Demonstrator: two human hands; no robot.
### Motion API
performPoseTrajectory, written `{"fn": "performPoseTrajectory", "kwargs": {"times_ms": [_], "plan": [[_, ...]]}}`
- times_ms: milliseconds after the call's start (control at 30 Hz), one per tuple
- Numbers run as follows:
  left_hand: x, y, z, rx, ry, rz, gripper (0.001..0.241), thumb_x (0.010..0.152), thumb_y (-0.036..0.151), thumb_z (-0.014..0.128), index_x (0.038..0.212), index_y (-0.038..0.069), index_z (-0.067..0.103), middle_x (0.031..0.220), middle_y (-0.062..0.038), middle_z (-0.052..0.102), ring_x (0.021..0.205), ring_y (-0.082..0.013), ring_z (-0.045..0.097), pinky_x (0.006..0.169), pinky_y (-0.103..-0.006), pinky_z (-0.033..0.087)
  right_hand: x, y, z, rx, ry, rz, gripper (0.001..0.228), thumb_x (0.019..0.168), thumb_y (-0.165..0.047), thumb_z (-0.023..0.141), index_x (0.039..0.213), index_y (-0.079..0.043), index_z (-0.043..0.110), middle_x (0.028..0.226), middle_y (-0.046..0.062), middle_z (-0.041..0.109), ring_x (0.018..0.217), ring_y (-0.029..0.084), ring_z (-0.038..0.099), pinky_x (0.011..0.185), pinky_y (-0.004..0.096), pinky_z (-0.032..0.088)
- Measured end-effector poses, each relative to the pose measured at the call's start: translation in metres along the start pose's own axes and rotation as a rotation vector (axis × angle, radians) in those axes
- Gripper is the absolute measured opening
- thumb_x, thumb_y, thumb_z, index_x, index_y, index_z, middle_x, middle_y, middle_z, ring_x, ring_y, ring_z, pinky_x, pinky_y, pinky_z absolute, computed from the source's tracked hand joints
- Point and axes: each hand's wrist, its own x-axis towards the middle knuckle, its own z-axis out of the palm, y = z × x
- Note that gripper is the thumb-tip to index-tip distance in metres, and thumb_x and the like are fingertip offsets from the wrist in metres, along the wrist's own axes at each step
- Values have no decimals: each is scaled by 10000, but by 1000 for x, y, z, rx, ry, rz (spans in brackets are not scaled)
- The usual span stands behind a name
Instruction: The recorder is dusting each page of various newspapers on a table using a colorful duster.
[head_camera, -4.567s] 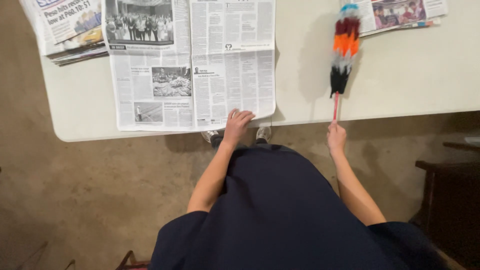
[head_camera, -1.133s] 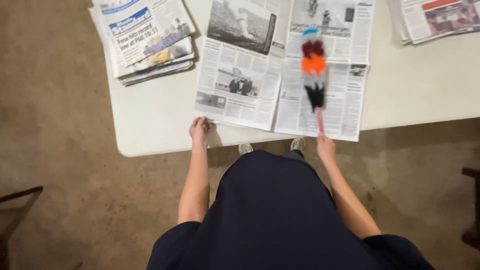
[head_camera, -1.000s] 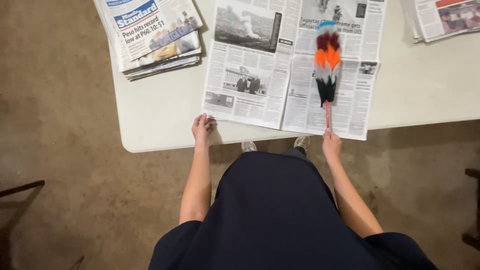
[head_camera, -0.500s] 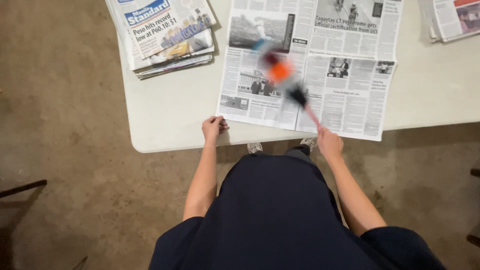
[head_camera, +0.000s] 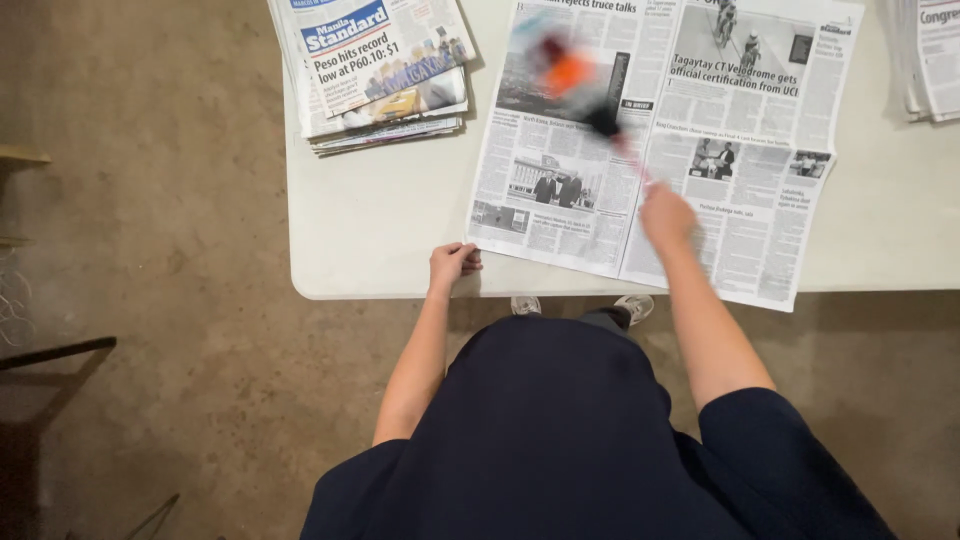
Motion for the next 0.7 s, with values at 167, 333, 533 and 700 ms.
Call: {"fn": "performPoseTrajectory", "kwargs": {"times_ms": [167,333,533,700], "plan": [[1,-9,-2,38,-23,10,235,943,190,710,880,-35,743,776,-127,757,672,-227,770,582,-314,609,32,62,43,185,202,254,467,1105,-327,408,1007,22,703,954,300,706,894,498,672,776,595,514],[-5,8,4,31,-4,-13,233,950,182,686,908,-43,731,771,-132,748,657,-229,754,577,-326,619,-41,0,-43,56,-33,49,433,1075,-348,424,1068,-15,700,933,318,699,894,518,661,796,613,500],[-12,6,8,37,44,-12,230,950,180,676,922,-42,726,757,-137,740,650,-226,746,576,-333,614,-51,155,19,118,62,282,438,1088,-348,438,1013,-20,717,920,265,712,892,472,683,795,596,502],[-3,-12,2,-30,52,3,230,960,174,656,903,-42,708,739,-135,725,619,-219,728,568,-333,626,-62,184,47,547,234,466,393,1097,-318,473,986,-5,685,922,287,673,870,487,657,751,590,507]]}}
